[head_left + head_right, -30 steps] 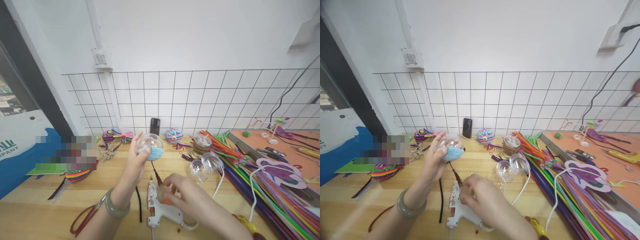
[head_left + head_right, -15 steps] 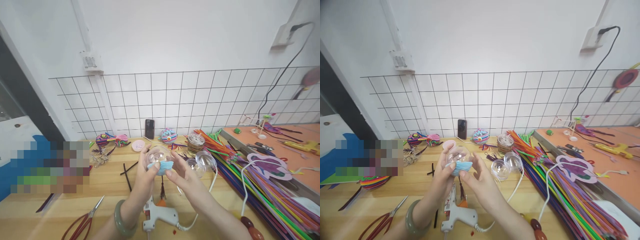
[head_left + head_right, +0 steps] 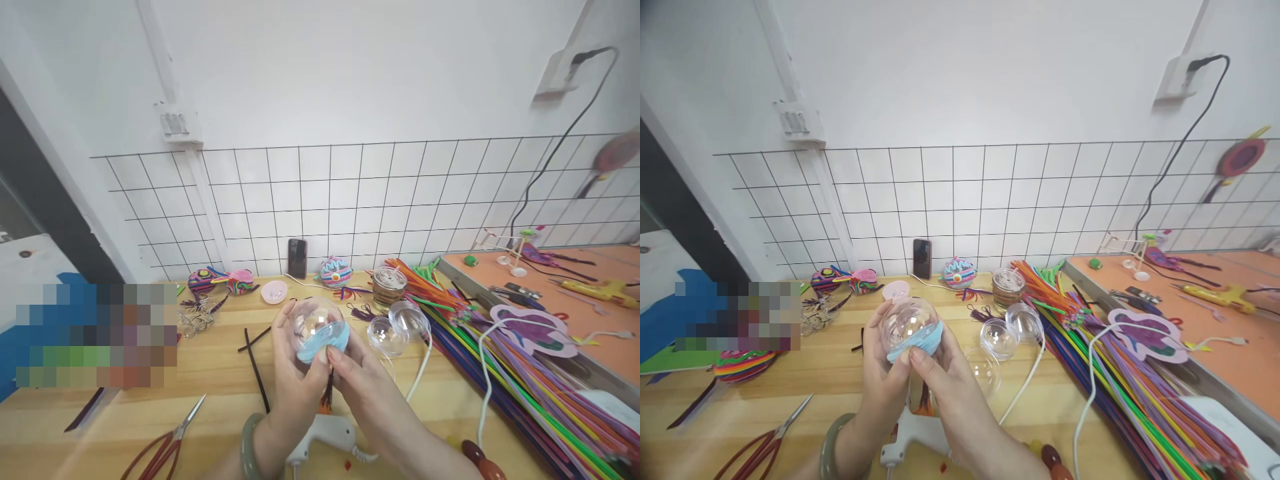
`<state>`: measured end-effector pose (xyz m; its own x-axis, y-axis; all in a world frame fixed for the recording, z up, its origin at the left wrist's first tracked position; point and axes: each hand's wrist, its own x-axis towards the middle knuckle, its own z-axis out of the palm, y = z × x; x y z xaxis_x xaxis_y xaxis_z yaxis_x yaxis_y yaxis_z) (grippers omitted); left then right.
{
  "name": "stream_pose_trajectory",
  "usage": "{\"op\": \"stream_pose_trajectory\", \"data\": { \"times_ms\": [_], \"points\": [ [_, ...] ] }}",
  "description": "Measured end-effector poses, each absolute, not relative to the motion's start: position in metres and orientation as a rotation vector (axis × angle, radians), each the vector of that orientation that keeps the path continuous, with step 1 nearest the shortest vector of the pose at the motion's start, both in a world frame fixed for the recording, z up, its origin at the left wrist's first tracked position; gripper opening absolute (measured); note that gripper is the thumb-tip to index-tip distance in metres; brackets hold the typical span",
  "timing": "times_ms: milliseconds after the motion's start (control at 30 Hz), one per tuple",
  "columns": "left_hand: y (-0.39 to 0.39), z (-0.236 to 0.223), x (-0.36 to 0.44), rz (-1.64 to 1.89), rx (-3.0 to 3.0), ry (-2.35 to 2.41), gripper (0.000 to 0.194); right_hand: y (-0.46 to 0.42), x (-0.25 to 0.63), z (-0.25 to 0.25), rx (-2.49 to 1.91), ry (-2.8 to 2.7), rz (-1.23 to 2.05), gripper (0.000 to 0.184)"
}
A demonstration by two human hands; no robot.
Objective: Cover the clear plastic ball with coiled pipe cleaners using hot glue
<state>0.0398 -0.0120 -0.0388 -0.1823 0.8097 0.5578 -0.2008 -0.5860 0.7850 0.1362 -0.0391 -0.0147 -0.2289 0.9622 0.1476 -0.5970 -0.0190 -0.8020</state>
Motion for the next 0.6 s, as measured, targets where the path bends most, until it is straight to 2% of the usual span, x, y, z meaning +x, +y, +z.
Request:
{"op": "stream_pose_trajectory", "data": {
  "times_ms": [600],
  "points": [
    [-0.0189, -0.0385, 0.0394, 1.928, 1.508, 0.779, 0.054, -0.0451, 0.1315, -0.0196, -0.499, -0.912, 1.587, 0.054]
  ]
}}
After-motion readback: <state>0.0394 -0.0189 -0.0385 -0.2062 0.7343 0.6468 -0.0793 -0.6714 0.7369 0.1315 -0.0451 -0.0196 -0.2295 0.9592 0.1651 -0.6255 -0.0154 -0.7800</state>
